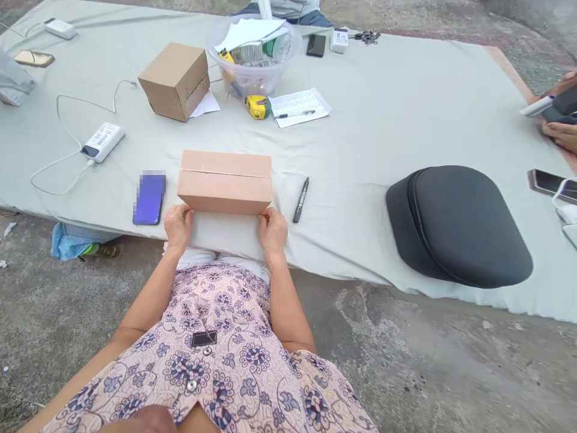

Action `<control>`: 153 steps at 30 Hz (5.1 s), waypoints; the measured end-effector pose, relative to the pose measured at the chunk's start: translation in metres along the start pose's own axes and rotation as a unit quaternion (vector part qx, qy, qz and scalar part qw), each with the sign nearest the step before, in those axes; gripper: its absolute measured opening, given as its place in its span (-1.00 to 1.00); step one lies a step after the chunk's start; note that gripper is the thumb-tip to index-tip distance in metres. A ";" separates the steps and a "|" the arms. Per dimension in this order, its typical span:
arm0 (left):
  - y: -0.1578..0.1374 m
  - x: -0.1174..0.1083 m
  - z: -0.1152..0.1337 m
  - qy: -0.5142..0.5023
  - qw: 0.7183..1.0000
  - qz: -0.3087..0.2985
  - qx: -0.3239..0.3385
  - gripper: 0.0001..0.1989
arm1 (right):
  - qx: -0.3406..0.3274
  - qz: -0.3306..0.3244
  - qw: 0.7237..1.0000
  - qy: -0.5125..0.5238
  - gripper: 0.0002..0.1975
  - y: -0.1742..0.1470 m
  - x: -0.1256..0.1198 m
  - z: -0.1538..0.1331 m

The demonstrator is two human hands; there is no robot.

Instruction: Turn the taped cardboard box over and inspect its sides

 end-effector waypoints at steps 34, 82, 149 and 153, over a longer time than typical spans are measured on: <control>-0.015 -0.004 0.109 -0.287 0.949 -0.029 0.130 -0.47 | -0.120 0.053 0.984 0.118 -0.29 -0.002 -0.014 -0.117; -0.023 0.034 0.032 -0.559 0.773 -0.145 -0.264 -0.34 | -0.197 0.092 0.958 0.190 -0.92 -0.017 -0.035 -0.091; 0.016 -0.003 0.072 -0.293 0.953 -0.074 -0.005 -0.24 | -0.045 0.080 0.986 0.139 -0.33 0.006 -0.030 -0.051; 0.032 0.001 0.067 -0.345 0.929 -0.134 0.012 -0.12 | -0.036 0.051 0.983 0.173 -0.41 -0.001 -0.034 -0.048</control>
Point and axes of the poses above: each hand's wrist, its own y-axis towards the middle knuckle, its own x-axis out of the palm, z = x × y, the point moved 8 cm from there along y, towards the middle knuckle, and after that the axes turned 1 degree about z, right-handed, at the moved point
